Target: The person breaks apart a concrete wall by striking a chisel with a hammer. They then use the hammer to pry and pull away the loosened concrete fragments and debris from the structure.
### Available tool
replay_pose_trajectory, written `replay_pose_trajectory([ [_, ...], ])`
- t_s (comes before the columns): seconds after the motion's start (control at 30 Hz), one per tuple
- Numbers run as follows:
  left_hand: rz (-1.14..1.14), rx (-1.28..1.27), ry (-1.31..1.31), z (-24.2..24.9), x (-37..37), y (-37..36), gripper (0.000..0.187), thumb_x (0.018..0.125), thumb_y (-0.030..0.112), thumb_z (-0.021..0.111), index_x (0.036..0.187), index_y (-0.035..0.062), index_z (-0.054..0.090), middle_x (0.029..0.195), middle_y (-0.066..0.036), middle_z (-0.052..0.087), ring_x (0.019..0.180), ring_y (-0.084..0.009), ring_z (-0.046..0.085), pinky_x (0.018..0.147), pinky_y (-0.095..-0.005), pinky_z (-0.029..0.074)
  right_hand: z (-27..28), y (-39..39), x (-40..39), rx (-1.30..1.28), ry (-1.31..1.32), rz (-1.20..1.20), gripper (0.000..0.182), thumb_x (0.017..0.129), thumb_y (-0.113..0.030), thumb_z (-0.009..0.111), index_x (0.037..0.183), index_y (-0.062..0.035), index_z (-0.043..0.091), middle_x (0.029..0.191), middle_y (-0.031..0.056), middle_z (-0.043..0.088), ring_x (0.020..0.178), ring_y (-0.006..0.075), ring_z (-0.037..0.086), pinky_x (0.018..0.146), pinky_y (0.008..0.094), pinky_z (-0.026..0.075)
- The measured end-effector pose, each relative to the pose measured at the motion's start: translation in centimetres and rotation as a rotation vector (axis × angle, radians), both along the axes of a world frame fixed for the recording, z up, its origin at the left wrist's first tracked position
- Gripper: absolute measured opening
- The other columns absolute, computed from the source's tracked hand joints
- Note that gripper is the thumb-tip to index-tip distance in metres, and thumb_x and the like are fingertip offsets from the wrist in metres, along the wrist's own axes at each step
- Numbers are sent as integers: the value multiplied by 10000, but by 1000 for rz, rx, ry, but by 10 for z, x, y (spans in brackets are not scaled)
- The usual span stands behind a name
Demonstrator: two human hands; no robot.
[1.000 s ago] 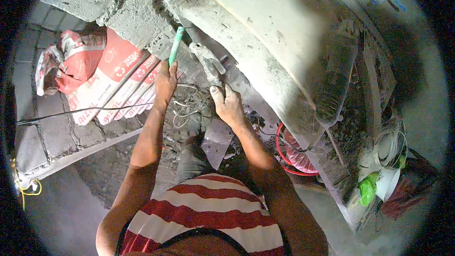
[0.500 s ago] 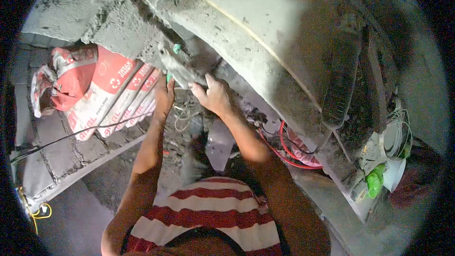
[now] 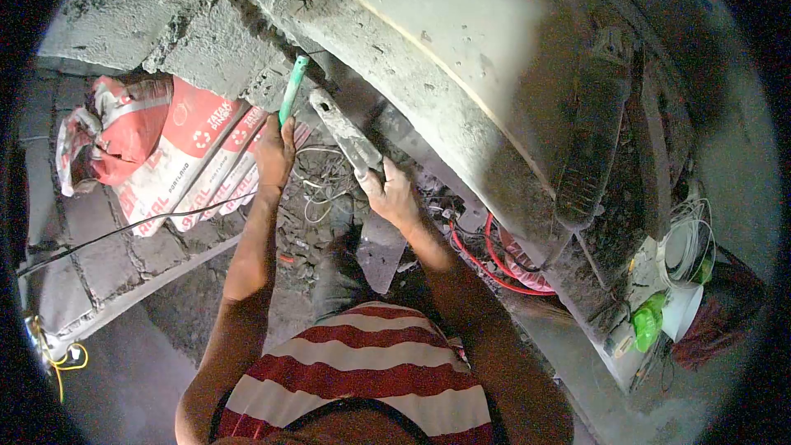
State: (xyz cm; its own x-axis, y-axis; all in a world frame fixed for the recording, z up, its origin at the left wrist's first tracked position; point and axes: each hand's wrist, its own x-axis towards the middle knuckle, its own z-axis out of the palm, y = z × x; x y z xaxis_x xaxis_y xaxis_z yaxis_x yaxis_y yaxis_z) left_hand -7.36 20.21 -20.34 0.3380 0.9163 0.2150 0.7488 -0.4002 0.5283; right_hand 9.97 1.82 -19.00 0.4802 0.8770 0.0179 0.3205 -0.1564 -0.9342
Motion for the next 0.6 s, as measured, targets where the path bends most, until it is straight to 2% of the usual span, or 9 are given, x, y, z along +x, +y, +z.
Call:
replay_pose_trajectory([
  [0.17, 60, -5, -9, 12, 12, -6, 260, 976, 323, 509, 988, 64, 529, 822, -268, 602, 783, -462, 598, 626, -527, 447, -13, 54, 1, 133, -157, -36, 463, 898, -398, 603, 1043, 41, 626, 883, 289, 647, 872, 432, 648, 734, 438, 524],
  [0.23, 83, -133, 18, 17, 13, -7, 300, 981, 355, 492, 993, 58, 528, 845, -275, 606, 789, -479, 589, 633, -542, 440, -19, 92, 7, -130, -155, -3, 511, 856, -386, 669, 1076, 70, 594, 849, 325, 627, 807, 463, 641, 670, 482, 508],
  [0.37, 56, -135, -8, -6, 7, 1, 323, 988, 381, 462, 999, 64, 525, 776, -269, 612, 728, -494, 583, 604, -558, 429, 0, 116, 10, -99, -281, -95, 509, 855, -390, 671, 1104, 49, 600, 888, 327, 636, 849, 445, 653, 684, 463, 521],
  [0.43, 17, -98, 17, -14, 0, -8, 324, 991, 382, 457, 1040, 73, 540, 741, -247, 619, 668, -477, 593, 569, -551, 430, 36, 90, 9, -36, -156, -61, 493, 858, -373, 668, 1142, 24, 603, 951, 299, 656, 924, 422, 654, 748, 446, 524],
  [0.47, -106, 22, 62, -22, -6, -14, 332, 989, 385, 460, 1074, 76, 547, 734, -235, 624, 638, -464, 596, 552, -542, 434, 26, 83, 13, 173, -129, -21, 459, 864, -335, 662, 1153, 15, 602, 960, 272, 668, 918, 398, 668, 766, 432, 524],
  [0.5, -230, 148, 108, -24, -10, -17, 344, 987, 387, 463, 1108, 79, 554, 726, -222, 629, 607, -450, 598, 534, -534, 438, 47, 75, 11, 405, -300, -44, 415, 870, -284, 652, 1148, 20, 596, 935, 244, 678, 879, 374, 685, 761, 417, 526],
  [0.57, -273, 68, 102, -23, -16, -22, 377, 982, 392, 470, 1168, 74, 553, 711, -211, 630, 588, -432, 600, 519, -522, 448, 54, 60, 12, 464, -243, -81, 422, 880, -293, 653, 1146, 29, 591, 912, 236, 678, 859, 359, 691, 752, 405, 526],
  [0.6, -203, 46, 92, -20, -17, -22, 378, 981, 393, 473, 1166, 73, 554, 711, -213, 629, 588, -431, 599, 512, -519, 449, 48, 53, 10, 372, -149, -84, 438, 884, -314, 655, 1145, 33, 591, 918, 243, 673, 880, 364, 685, 761, 406, 523],
])
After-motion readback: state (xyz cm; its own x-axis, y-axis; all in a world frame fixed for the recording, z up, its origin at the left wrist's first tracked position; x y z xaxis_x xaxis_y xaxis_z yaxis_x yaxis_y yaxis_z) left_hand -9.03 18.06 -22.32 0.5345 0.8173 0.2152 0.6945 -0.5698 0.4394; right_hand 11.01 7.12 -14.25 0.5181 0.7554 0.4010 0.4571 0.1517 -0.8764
